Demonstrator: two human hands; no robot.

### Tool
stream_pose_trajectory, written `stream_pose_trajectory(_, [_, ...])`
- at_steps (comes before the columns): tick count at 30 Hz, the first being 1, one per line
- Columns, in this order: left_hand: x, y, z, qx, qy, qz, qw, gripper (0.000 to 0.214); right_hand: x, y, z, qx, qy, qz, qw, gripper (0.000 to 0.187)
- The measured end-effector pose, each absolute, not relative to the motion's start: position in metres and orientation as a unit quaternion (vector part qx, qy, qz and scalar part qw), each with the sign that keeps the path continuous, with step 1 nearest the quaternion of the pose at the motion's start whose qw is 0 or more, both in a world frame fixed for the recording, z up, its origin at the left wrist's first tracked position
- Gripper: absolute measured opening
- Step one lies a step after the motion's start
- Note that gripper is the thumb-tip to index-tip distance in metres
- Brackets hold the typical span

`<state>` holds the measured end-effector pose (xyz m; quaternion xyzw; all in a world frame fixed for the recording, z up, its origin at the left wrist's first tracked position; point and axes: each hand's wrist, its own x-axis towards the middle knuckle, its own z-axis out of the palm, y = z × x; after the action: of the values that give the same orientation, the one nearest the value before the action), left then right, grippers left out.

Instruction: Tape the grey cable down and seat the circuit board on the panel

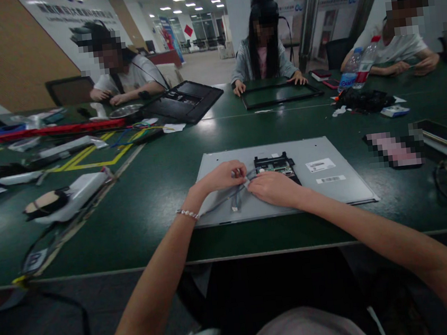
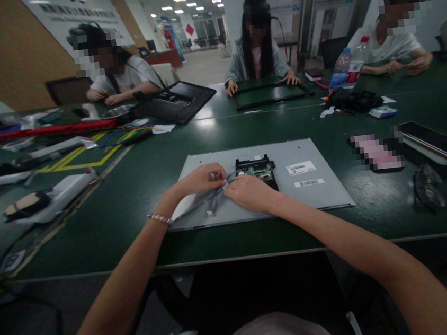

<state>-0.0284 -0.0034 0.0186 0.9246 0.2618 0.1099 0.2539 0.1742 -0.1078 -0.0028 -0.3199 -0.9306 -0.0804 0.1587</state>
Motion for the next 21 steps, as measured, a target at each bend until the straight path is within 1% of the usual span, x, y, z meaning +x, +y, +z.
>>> stream_pose_trajectory(4, [-0.027, -0.004, 0.019, 0.923, 0.258, 0.103, 0.266, 0.014, 0.176, -0.11, 0.0, -0.289, -0.941, -0.081, 0.153, 0.026])
stream_pose_trajectory(9, [-0.024, -0.008, 0.019, 0.931, 0.253, 0.104, 0.243, 0.017, 0.178, -0.115, 0.006, -0.283, -0.944, -0.077, 0.153, 0.021])
stream_pose_trajectory(15, [-0.023, -0.011, 0.02, 0.934, 0.257, 0.087, 0.233, 0.019, 0.171, -0.122, 0.007, -0.244, -0.953, -0.072, 0.164, 0.027])
stream_pose_trajectory(18, [-0.022, -0.011, 0.018, 0.933, 0.259, 0.087, 0.236, 0.02, 0.179, -0.121, 0.016, -0.252, -0.945, -0.064, 0.196, 0.029])
stream_pose_trajectory(21, [-0.021, -0.011, 0.015, 0.929, 0.272, 0.091, 0.232, 0.025, 0.212, -0.113, 0.031, -0.344, -0.895, -0.055, 0.277, 0.03])
